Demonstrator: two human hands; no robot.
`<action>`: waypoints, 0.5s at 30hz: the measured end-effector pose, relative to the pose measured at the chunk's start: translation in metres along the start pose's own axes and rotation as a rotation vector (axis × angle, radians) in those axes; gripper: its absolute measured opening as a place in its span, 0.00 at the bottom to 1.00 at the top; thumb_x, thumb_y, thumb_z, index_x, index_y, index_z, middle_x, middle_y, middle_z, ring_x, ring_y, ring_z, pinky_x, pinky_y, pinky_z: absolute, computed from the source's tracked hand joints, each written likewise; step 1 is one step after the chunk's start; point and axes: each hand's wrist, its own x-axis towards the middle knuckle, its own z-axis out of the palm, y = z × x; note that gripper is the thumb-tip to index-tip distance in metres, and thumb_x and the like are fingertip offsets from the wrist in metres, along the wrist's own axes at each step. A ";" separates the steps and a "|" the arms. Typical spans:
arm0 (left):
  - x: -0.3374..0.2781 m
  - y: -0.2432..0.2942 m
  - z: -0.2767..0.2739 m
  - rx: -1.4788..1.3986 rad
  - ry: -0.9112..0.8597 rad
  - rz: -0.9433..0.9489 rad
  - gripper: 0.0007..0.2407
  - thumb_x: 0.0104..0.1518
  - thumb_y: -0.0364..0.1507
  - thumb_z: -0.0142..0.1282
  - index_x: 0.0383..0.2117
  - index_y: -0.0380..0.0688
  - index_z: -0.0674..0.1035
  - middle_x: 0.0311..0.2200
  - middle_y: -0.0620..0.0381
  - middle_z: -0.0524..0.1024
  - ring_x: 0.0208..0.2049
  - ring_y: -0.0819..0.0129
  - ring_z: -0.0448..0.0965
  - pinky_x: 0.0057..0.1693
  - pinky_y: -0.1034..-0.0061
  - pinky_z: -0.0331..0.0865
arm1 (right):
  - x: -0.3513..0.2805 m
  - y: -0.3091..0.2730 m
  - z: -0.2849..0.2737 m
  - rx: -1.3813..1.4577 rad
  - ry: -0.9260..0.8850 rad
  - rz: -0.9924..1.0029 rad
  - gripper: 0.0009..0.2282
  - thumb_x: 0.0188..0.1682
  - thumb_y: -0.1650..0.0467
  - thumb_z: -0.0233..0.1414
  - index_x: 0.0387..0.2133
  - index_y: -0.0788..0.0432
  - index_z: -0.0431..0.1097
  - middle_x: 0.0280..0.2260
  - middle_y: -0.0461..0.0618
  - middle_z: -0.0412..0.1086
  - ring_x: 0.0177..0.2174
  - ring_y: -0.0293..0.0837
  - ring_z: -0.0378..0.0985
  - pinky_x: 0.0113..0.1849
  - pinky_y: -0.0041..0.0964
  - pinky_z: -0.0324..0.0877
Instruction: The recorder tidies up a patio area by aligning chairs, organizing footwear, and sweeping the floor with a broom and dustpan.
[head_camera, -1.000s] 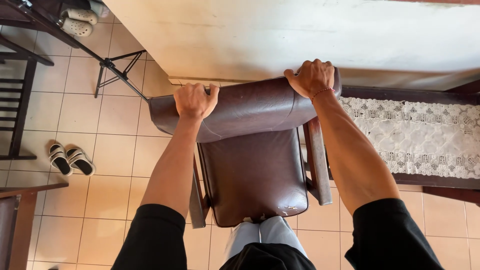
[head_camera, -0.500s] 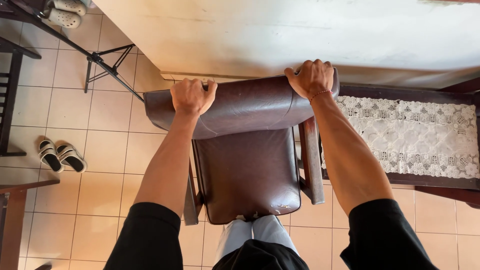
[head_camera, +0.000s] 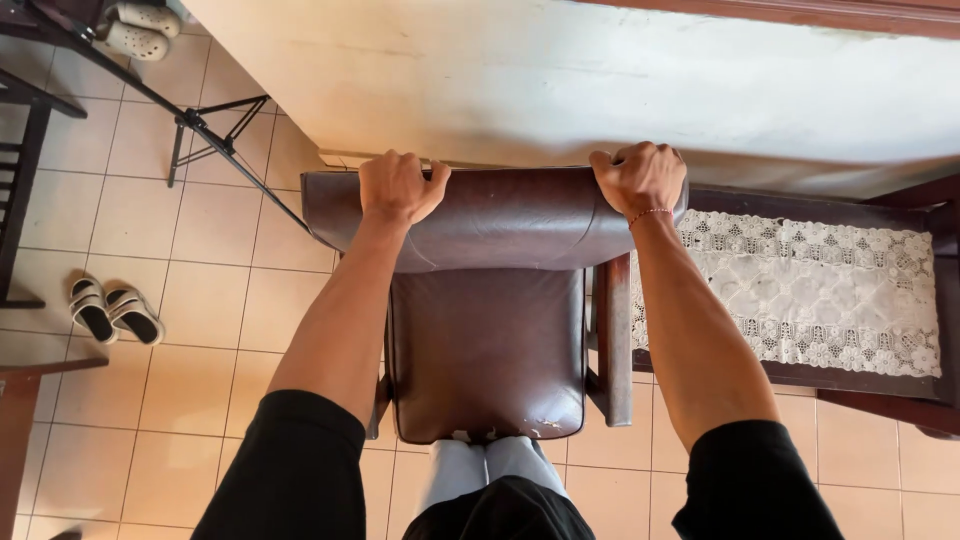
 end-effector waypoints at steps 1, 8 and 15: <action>0.002 0.004 -0.001 0.000 0.000 0.009 0.25 0.61 0.44 0.44 0.13 0.38 0.79 0.15 0.50 0.76 0.17 0.58 0.76 0.29 0.61 0.73 | -0.001 0.004 -0.001 0.000 0.004 0.008 0.19 0.40 0.57 0.49 0.03 0.50 0.62 0.07 0.42 0.52 0.14 0.42 0.47 0.22 0.40 0.47; 0.015 0.011 0.005 -0.021 0.139 0.098 0.23 0.59 0.43 0.47 0.10 0.40 0.78 0.11 0.51 0.74 0.15 0.57 0.74 0.26 0.63 0.69 | -0.003 0.017 0.003 0.000 0.204 -0.066 0.18 0.36 0.58 0.52 0.02 0.50 0.64 0.05 0.40 0.54 0.11 0.40 0.50 0.20 0.38 0.52; 0.026 0.016 0.010 -0.012 0.120 0.075 0.24 0.60 0.42 0.45 0.08 0.41 0.77 0.08 0.51 0.71 0.11 0.57 0.71 0.24 0.63 0.65 | 0.004 0.013 -0.003 0.034 0.122 -0.027 0.16 0.38 0.61 0.50 0.03 0.52 0.67 0.05 0.45 0.57 0.10 0.44 0.51 0.22 0.38 0.55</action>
